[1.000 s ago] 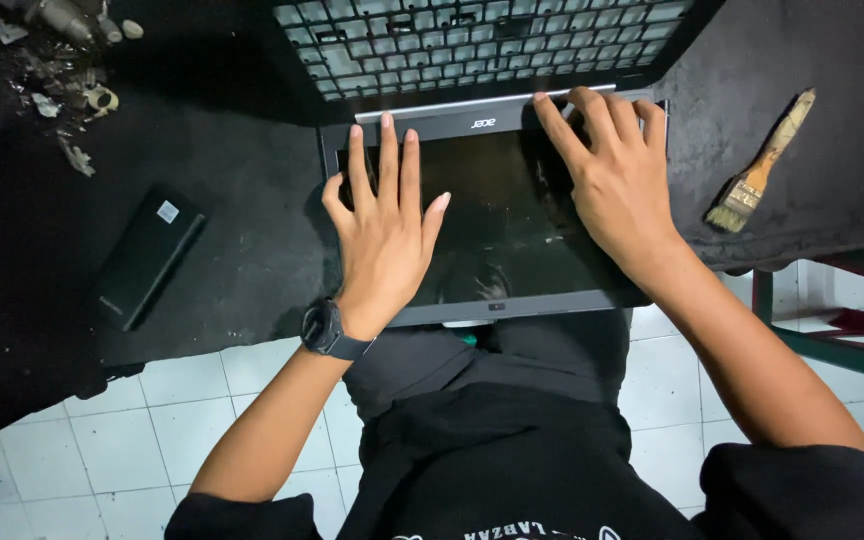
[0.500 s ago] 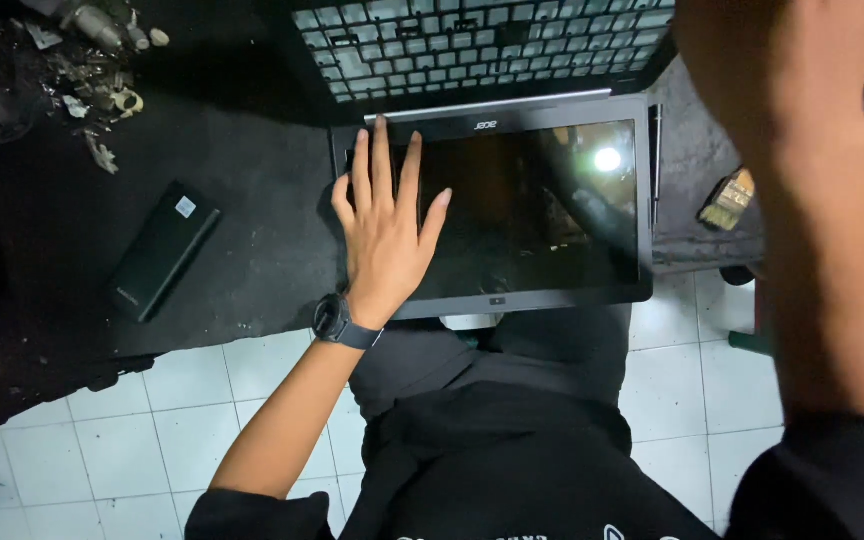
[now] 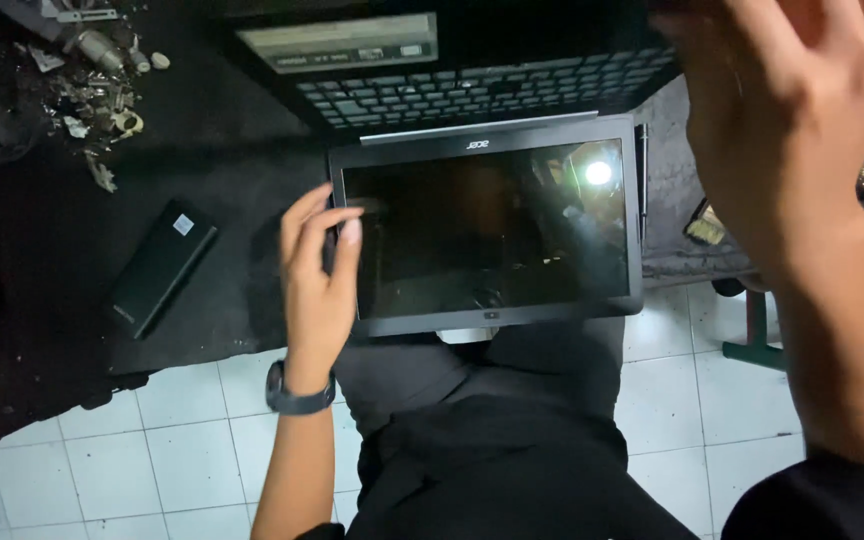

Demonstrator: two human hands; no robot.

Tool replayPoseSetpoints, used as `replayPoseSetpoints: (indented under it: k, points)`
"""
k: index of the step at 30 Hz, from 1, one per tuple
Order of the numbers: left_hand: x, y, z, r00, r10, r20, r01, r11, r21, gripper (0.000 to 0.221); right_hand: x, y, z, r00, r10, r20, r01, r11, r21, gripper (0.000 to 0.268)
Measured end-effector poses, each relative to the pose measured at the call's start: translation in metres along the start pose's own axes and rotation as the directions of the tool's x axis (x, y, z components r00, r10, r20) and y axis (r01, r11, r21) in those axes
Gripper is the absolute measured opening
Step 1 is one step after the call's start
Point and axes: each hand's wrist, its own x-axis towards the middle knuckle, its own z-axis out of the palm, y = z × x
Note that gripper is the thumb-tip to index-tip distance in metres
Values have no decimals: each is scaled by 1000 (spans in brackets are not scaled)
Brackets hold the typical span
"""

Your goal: Cleaning a laptop screen and installing the back cover onto the chassis during a repair process.

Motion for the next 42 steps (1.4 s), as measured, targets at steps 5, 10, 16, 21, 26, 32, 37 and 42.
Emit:
replayPoseSetpoints:
  k: [5, 10, 16, 21, 26, 32, 37, 42]
  points:
    - [-27, -8, -18, 974, -187, -127, 177, 981, -81, 21, 4, -17, -22, 998, -27, -51, 38, 975, 220, 9]
    - [-38, 3, -38, 952, -278, -131, 249, 947, -201, 20, -12, -42, -42, 998, 33, -45, -18, 956, 293, 14]
    - [-46, 6, -48, 898, -438, -39, 387, 830, -402, 30, -53, -66, -52, 994, 43, -101, -13, 960, 279, 18]
    - [-44, 11, -57, 815, -572, -91, 525, 797, -299, 42, -76, -85, -67, 999, -32, 40, 20, 961, 275, 21]
    - [-37, 7, -66, 893, -440, -99, 414, 886, -207, 31, -104, -106, -54, 996, -54, 74, 27, 945, 327, 22]
    - [-24, 15, -68, 953, -303, -22, 296, 941, -164, 28, -133, -112, -36, 965, -141, 222, 50, 928, 370, 31]
    - [4, 26, -65, 990, -128, 52, 134, 982, -133, 28, -136, -120, -25, 961, -89, 263, -14, 931, 365, 24]
    - [49, 43, -48, 989, 93, 111, -82, 992, -100, 26, -128, -110, -13, 984, 90, 152, -151, 872, 465, 11]
